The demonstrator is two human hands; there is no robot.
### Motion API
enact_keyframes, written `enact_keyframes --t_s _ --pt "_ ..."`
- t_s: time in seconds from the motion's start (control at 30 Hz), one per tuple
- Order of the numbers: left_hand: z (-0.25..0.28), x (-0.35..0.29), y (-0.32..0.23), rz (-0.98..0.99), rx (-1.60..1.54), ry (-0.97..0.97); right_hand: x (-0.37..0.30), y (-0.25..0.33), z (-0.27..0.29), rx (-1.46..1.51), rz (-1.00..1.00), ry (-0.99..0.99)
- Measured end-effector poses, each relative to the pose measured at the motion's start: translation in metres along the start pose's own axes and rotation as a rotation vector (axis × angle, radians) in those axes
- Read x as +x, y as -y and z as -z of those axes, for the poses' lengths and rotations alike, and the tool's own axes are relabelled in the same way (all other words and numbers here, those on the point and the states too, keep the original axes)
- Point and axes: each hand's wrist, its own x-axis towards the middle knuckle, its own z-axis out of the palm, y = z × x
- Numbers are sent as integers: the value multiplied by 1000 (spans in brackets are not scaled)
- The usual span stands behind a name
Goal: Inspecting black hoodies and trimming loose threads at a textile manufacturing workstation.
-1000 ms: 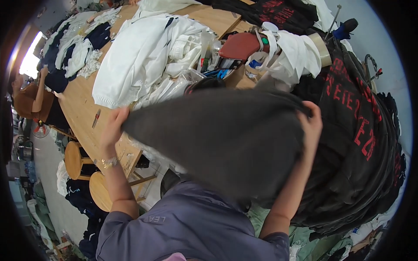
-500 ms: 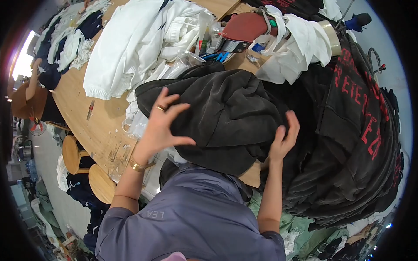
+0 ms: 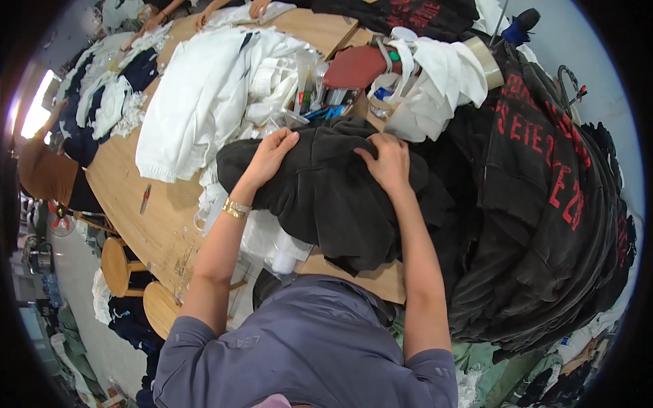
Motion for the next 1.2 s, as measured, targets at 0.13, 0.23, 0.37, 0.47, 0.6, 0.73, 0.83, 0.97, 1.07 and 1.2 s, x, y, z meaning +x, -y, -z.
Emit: enact_keyframes --t_s 0.13,0.23,0.37,0.47,0.6,0.73,0.83,0.97,1.07,1.2 --pt "2 4 -5 123 -243 4 6 30 5 128 65 -153" --pt "7 5 -17 187 -335 2 -4 72 34 324 299 -252" --pt "12 11 -8 165 -268 -6 -8 97 26 216 191 -148" --pt "-1 -2 -42 12 -36 -208 -4 82 15 278 67 -51" --pt "-16 -34 -68 -442 498 -500 0 80 19 428 12 -85" --pt "-32 -61 -79 -548 636 -466 3 85 28 462 -39 7" --pt "-33 -64 -73 -508 632 -514 4 91 36 390 29 24" --pt "-33 -69 -77 -502 687 -496 1 94 42 215 175 -29" --pt "-31 -71 -79 -471 581 -483 -3 99 46 191 180 6" --pt "-28 -75 -74 -129 48 -402 -7 100 42 201 196 4"
